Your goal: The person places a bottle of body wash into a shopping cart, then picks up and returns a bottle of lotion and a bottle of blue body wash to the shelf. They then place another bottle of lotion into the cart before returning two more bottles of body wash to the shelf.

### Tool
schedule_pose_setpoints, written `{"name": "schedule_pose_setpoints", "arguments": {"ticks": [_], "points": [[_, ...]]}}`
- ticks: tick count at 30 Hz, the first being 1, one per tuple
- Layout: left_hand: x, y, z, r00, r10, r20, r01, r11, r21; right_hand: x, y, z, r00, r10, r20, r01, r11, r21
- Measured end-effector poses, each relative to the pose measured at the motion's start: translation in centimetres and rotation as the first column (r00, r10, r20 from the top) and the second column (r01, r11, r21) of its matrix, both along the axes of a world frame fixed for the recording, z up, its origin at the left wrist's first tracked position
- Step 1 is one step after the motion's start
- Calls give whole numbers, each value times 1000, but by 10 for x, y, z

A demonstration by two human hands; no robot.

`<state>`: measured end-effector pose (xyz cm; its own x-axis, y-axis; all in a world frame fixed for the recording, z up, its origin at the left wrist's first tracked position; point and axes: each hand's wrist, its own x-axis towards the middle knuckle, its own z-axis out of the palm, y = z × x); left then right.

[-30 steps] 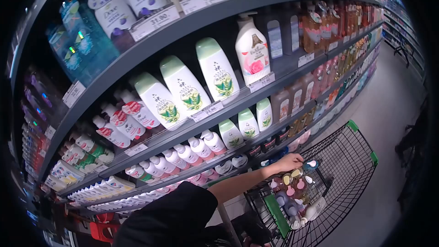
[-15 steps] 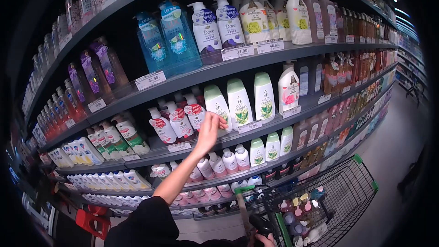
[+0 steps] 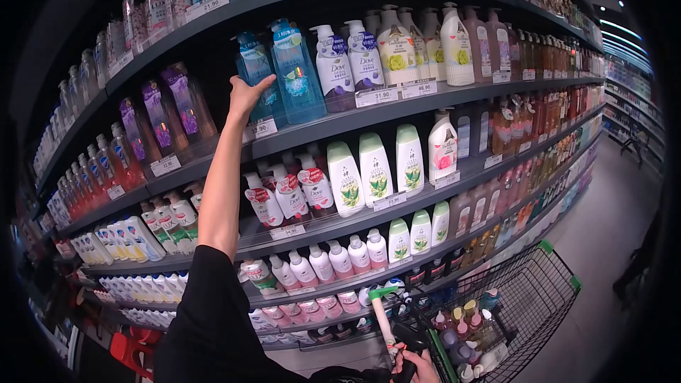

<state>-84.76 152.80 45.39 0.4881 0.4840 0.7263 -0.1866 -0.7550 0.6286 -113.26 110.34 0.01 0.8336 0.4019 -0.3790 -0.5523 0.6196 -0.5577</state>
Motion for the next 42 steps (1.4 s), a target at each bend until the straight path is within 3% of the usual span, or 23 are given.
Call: {"name": "schedule_pose_setpoints", "arguments": {"ticks": [5,7,10,11,13,15,16,17,19,20,22,24,25,27,28,30,31,32,36,38,39,41,42], "points": [[-11,-2,-7,995,-57,77,55,998,21,0,0,-4,1000,-18,-2,18,999,-27],[-19,-8,-12,985,-90,144,89,996,16,4,-2,-15,1000,6,14,-7,997,80],[-37,-28,-20,862,-255,438,119,942,315,4,-1,-9,999,14,41,-15,999,46],[-45,-34,-16,863,-251,439,114,943,314,5,0,-7,999,19,48,-20,999,33],[-63,-46,-12,710,-347,612,12,875,483,3,0,-3,998,27,51,-27,1000,2],[-90,-69,-17,645,-410,645,117,887,447,-4,7,10,997,-45,57,36,987,159],[-107,-83,-23,622,-460,633,230,881,414,-4,5,9,998,-29,-55,42,967,252],[-120,-94,-37,596,-504,625,342,864,371,13,2,-11,984,10,178,-32,993,118],[-133,-103,-82,571,-548,611,439,833,337,18,-1,-30,973,15,230,-79,959,273],[-141,-110,-108,528,-592,609,523,792,316,17,-2,-35,970,2,244,-74,955,288],[-157,-128,-170,409,-701,584,805,579,130,12,-5,-26,962,-19,271,-58,960,274],[-164,-153,-229,270,-674,688,962,219,-163,4,-8,-19,953,-44,299,-42,960,277],[-167,-160,-250,144,-754,641,968,-28,-250,-2,-10,-15,951,-60,304,-37,951,306],[-177,-183,-287,191,-633,750,694,-454,-559,-21,-14,-7,950,-78,304,-8,963,271],[-172,-187,-311,62,-607,793,499,-669,-551,-31,-15,-2,944,-71,323,-3,975,223],[-161,-198,-356,-91,-398,913,-23,-916,-401,-51,-19,11,925,-54,376,21,996,91],[-162,-207,-370,-84,-247,965,-304,-916,-261,-60,-19,20,918,-68,390,56,998,42],[-164,-212,-384,-32,-209,977,-420,-884,-203,-68,-16,34,907,-61,416,77,997,-23],[-168,-227,-417,-97,-298,950,-394,-864,-312,-96,-24,40,867,88,490,137,904,-404],[-165,-237,-429,-173,-126,977,-469,-862,-194,-102,-19,53,850,106,516,227,810,-541],[-162,-241,-435,-204,-38,978,-505,-852,-139,-103,-17,51,772,156,616,343,713,-611],[-154,-254,-444,-266,19,964,-553,-822,-136,-94,-16,72,622,292,727,420,659,-624],[-154,-261,-443,-370,50,928,-517,-841,-161,-94,-15,74,629,286,723,420,657,-626]]}}
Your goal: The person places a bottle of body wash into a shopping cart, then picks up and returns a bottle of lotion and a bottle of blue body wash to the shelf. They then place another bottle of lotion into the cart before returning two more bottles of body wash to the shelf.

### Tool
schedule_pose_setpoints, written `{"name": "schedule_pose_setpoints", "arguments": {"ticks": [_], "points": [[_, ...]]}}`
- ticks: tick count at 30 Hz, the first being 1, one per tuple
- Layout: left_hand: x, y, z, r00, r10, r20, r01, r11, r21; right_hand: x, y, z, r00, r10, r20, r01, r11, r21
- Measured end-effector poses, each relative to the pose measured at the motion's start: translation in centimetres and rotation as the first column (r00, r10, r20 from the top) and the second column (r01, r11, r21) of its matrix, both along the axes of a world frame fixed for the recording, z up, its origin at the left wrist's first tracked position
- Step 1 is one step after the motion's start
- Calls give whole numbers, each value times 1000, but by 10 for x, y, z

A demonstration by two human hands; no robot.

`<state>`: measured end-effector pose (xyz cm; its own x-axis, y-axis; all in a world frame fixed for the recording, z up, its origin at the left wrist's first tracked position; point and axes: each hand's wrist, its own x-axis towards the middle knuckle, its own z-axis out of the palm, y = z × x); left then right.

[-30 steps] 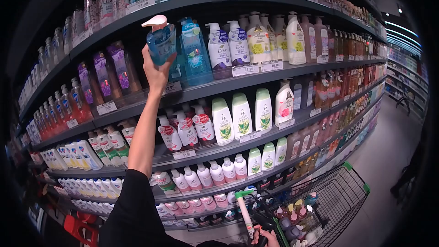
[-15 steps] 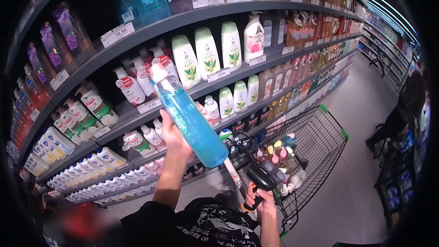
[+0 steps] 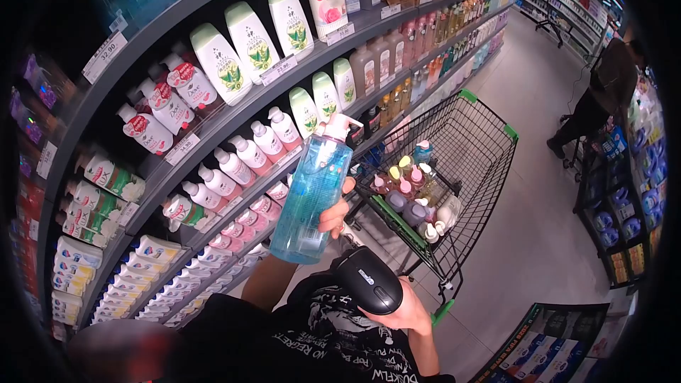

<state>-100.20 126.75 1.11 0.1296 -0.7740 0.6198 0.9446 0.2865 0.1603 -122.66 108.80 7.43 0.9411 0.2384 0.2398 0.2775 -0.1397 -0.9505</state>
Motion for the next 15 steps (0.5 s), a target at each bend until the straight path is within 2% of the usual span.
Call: {"name": "schedule_pose_setpoints", "arguments": {"ticks": [1,3,5,6,8,9,10,11,13,15], "points": [[-1,-4,1,994,26,109,-22,999,-43,-1,0,1,1000,-5,9,5,999,34],[-5,-7,6,990,42,134,-45,999,19,-6,0,4,1000,-11,16,10,997,70],[-14,-9,11,979,181,88,-187,980,67,-13,1,8,910,42,-412,38,982,184],[-17,-5,16,969,240,55,-246,950,192,-15,0,6,908,41,-417,42,982,186],[-18,-12,18,961,277,10,-275,947,164,-14,-3,2,949,77,-306,-29,987,159],[-17,-14,18,949,313,-35,-306,942,138,-15,-5,-1,949,73,-307,-24,987,162],[-9,-13,21,944,324,62,-330,928,173,-17,-8,-5,920,101,-378,-26,980,198],[-8,-16,24,948,313,62,-319,932,175,-18,-10,-6,887,127,-444,-22,972,234],[-8,-24,34,896,430,112,-444,877,183,-15,-12,-5,908,114,-404,9,957,289],[-1,-28,40,893,432,127,-450,858,247,-6,-15,-4,926,95,-364,39,938,345]]}}
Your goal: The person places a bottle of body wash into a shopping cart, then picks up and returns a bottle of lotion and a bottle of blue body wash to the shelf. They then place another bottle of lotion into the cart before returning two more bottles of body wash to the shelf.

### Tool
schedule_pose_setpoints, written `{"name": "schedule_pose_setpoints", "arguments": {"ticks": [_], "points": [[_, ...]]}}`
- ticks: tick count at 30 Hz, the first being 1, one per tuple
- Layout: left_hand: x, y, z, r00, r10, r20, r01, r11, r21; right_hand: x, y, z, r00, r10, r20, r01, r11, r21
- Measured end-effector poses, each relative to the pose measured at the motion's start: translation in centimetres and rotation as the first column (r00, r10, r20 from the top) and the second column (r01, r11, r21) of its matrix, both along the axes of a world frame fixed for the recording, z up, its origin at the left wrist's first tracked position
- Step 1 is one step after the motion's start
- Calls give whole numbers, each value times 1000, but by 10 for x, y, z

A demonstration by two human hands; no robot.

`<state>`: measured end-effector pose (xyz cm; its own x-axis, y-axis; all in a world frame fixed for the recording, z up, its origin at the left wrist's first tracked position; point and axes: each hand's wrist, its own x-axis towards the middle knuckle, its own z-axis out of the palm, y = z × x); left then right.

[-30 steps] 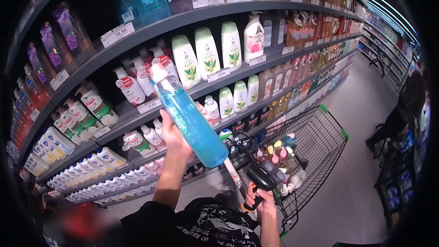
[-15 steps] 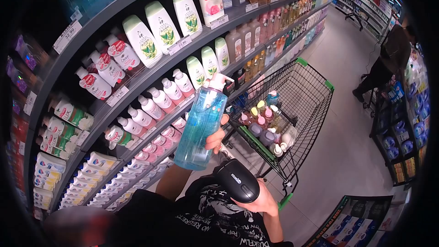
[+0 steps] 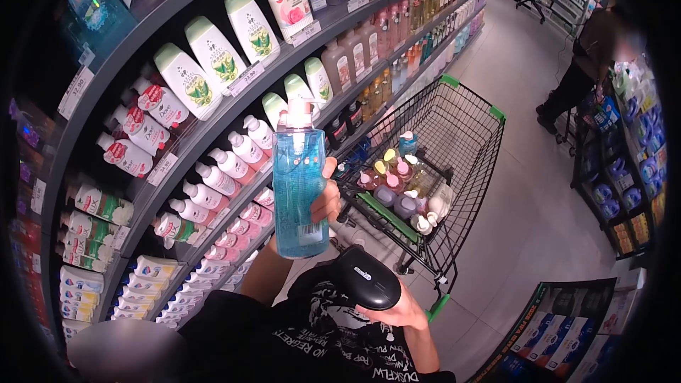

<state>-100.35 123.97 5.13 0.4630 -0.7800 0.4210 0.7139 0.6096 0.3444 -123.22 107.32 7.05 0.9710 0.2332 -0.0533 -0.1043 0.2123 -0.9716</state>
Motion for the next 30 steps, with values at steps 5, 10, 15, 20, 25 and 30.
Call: {"name": "schedule_pose_setpoints", "arguments": {"ticks": [5,10,15,20,25,30], "points": [[42,-34,-14,968,184,169,-226,933,280,11,-17,-59,988,-59,-141,99,949,300],[109,-98,-5,928,81,364,-268,823,501,14,-25,-95,921,-171,-351,374,643,668],[158,-189,-67,688,143,712,-603,659,450,17,-27,-105,861,-275,-427,508,474,719],[193,-269,-143,652,144,744,-663,584,468,22,-33,-103,724,-354,-591,689,363,627],[211,-319,-207,487,-10,873,-787,429,444,27,-32,-106,643,-376,-668,765,349,541],[222,-336,-276,368,-258,893,-795,411,446,34,-35,-105,594,-408,-693,802,360,476]]}}
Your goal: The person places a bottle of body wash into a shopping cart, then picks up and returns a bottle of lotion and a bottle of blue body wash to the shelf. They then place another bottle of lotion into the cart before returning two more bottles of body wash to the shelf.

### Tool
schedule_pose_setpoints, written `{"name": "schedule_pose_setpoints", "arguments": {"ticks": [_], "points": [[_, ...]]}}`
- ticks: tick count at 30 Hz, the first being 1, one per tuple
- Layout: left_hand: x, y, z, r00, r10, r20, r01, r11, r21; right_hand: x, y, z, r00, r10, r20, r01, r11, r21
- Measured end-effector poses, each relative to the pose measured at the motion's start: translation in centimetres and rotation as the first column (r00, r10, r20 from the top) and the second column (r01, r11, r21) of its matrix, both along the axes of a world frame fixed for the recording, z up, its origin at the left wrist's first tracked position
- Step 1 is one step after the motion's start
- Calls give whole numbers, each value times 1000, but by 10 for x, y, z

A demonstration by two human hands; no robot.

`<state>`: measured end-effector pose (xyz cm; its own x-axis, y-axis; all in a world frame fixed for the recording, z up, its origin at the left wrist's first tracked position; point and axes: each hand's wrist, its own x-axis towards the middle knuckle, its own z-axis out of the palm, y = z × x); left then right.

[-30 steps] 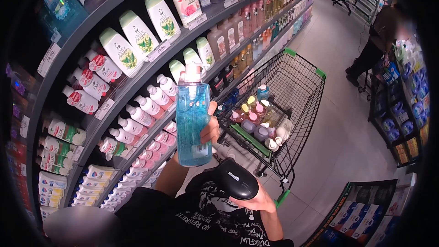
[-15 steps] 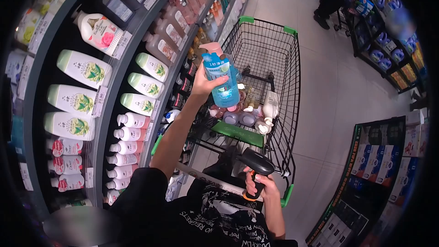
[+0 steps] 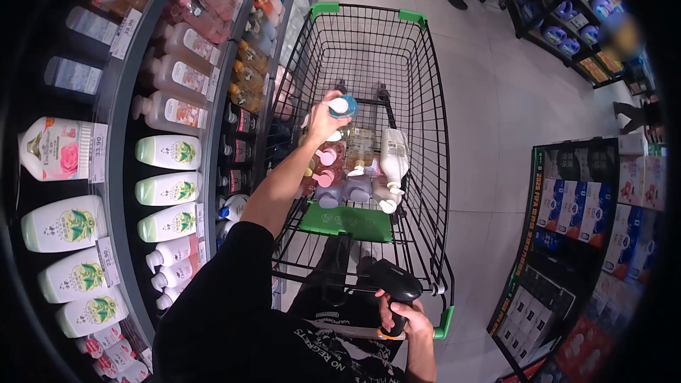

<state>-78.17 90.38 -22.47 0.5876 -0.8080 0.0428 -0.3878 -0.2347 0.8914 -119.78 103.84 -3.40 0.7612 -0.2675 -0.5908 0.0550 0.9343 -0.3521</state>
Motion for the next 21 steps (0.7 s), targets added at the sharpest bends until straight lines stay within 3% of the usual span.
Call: {"name": "schedule_pose_setpoints", "arguments": {"ticks": [2,4,8,11,14,20,21], "points": [[-4,4,-25,995,-73,66,68,995,75,4,-2,0,999,7,-32,-8,999,-31],[-10,9,-57,993,-87,81,96,988,-118,9,-3,0,997,21,-70,-26,997,-76],[-19,8,-77,995,100,-21,-101,993,-59,14,-4,-2,997,6,-74,-12,997,-82],[-16,3,-80,980,196,24,-195,980,-34,18,-6,-1,995,6,-95,-17,993,-116],[-12,6,-88,983,156,97,-147,985,-93,19,-7,-3,994,2,-112,-15,993,-115],[-17,-1,-100,978,127,164,-149,981,128,23,-11,-5,995,-4,-95,-6,994,-111],[-17,-2,-99,983,175,63,-185,953,238,25,-12,-3,996,-12,-92,2,993,-116]]}}
